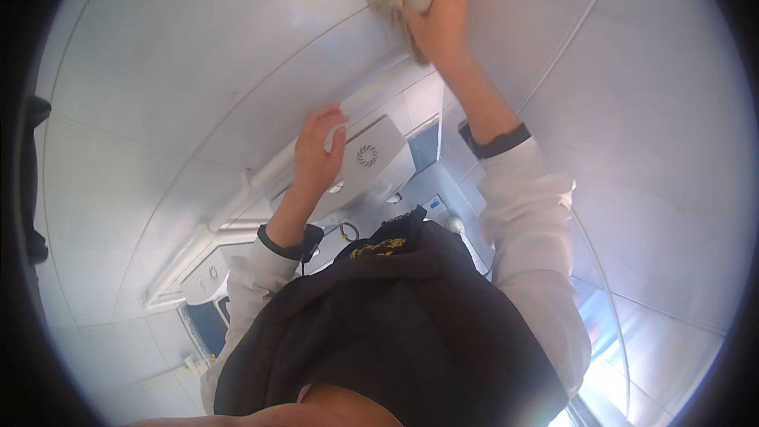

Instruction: The person wipes the white tiled ceiling and overhead fixtures with a cloth, moving methodically across tiles and around pipes and vents. The camera is head-mounted and looks upward, showing the hands and cloth in continuous contact with the ceiling surfaces.

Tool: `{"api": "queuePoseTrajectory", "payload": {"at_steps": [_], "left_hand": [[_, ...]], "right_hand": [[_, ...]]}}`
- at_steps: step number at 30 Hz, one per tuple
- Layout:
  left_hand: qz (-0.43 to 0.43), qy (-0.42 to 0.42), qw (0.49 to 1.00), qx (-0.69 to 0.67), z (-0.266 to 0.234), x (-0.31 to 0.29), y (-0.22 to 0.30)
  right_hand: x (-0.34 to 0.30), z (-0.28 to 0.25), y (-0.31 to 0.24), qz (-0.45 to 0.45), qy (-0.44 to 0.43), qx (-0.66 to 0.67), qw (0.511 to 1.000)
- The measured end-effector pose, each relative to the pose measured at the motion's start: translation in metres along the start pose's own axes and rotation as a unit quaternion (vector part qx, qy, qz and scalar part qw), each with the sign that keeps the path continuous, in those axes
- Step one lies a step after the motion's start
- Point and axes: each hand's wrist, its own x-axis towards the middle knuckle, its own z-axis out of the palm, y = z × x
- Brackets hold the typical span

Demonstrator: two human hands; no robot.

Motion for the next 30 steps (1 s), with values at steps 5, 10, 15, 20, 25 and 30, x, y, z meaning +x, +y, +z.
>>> {"api": "queuePoseTrajectory", "payload": {"at_steps": [5,10,15,20,25,30], "left_hand": [[0.001,0.062,0.997,0.037,-0.017,0.004,-0.003],[0.011,0.078,0.996,0.049,-0.021,-0.001,-0.01],[-0.009,0.083,0.992,0.09,-0.036,-0.013,-0.012],[-0.051,0.12,0.986,0.102,-0.053,-0.024,-0.014],[-0.056,0.159,0.978,0.123,-0.063,-0.041,-0.02],[-0.065,0.173,0.974,0.135,-0.069,-0.054,-0.028]], "right_hand": [[-0.003,0.02,-0.031,0.082,0.049,0.027,0.995],[-0.094,0.036,-0.058,-0.002,-0.069,0.02,0.997],[-0.06,0.026,-0.048,0.078,-0.069,0.046,0.994],[-0.018,0.022,-0.035,0.094,0.036,0.068,0.993],[-0.094,0.032,-0.048,-0.015,-0.114,0.026,0.993],[-0.123,0.051,-0.08,-0.282,-0.201,0.048,0.937]]}}
